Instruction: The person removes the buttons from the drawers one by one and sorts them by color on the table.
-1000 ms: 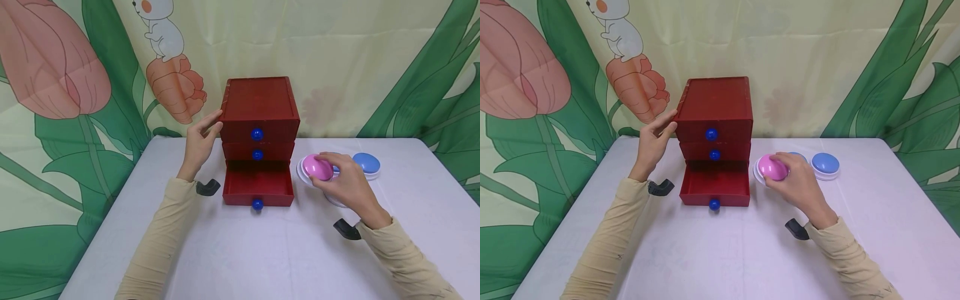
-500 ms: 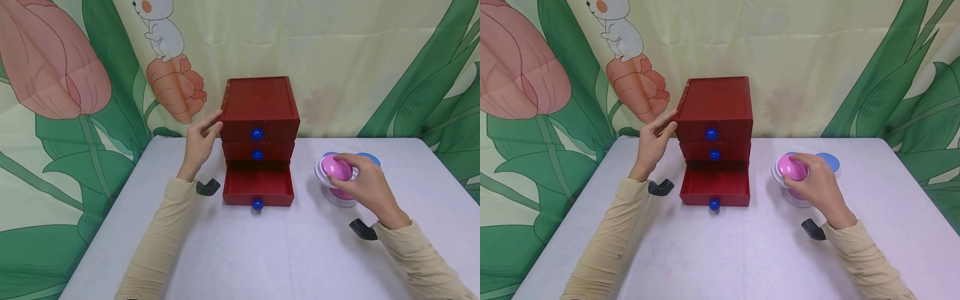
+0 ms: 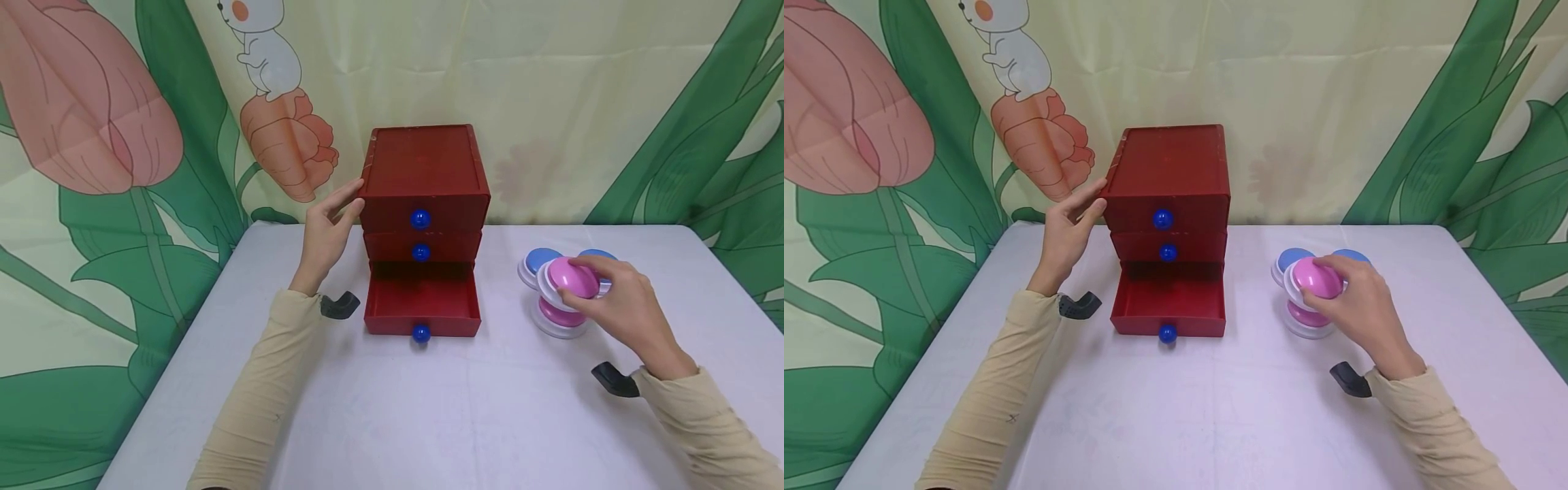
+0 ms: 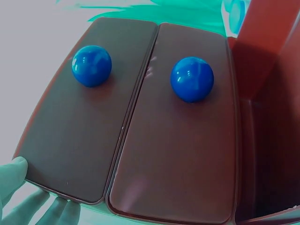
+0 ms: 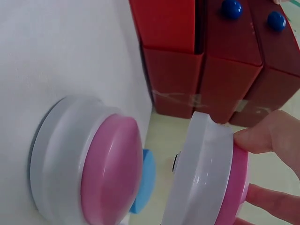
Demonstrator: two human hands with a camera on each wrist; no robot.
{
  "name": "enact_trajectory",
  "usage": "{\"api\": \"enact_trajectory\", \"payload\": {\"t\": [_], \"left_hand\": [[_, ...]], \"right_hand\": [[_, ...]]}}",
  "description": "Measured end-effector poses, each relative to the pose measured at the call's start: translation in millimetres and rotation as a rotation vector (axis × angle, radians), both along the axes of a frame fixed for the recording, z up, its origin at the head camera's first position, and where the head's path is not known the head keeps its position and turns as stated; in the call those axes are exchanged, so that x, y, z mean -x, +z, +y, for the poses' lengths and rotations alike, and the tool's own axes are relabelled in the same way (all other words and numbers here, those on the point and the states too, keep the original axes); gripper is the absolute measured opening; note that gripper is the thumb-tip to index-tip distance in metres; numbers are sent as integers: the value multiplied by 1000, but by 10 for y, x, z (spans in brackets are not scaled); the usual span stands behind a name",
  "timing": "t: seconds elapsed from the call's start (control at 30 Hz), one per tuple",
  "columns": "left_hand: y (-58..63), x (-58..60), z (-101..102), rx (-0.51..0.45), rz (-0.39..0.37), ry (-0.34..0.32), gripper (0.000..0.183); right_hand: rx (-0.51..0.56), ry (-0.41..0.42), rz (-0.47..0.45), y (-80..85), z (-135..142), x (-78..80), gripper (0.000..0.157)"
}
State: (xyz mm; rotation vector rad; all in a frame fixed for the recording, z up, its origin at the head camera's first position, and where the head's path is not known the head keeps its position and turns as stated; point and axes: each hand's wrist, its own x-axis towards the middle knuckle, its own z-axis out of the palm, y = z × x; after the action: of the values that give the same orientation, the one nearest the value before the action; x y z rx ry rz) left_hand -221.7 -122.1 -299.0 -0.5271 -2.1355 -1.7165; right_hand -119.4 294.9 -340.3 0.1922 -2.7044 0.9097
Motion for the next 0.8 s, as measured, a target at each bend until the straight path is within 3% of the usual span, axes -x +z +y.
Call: {"api": "enact_trajectory", "payload": {"t": [0.8], "left_hand": [[-8,1,-9,11,4,9,40]], "right_hand": [[-53,-85,-48,-103,395,-60,58]]}}
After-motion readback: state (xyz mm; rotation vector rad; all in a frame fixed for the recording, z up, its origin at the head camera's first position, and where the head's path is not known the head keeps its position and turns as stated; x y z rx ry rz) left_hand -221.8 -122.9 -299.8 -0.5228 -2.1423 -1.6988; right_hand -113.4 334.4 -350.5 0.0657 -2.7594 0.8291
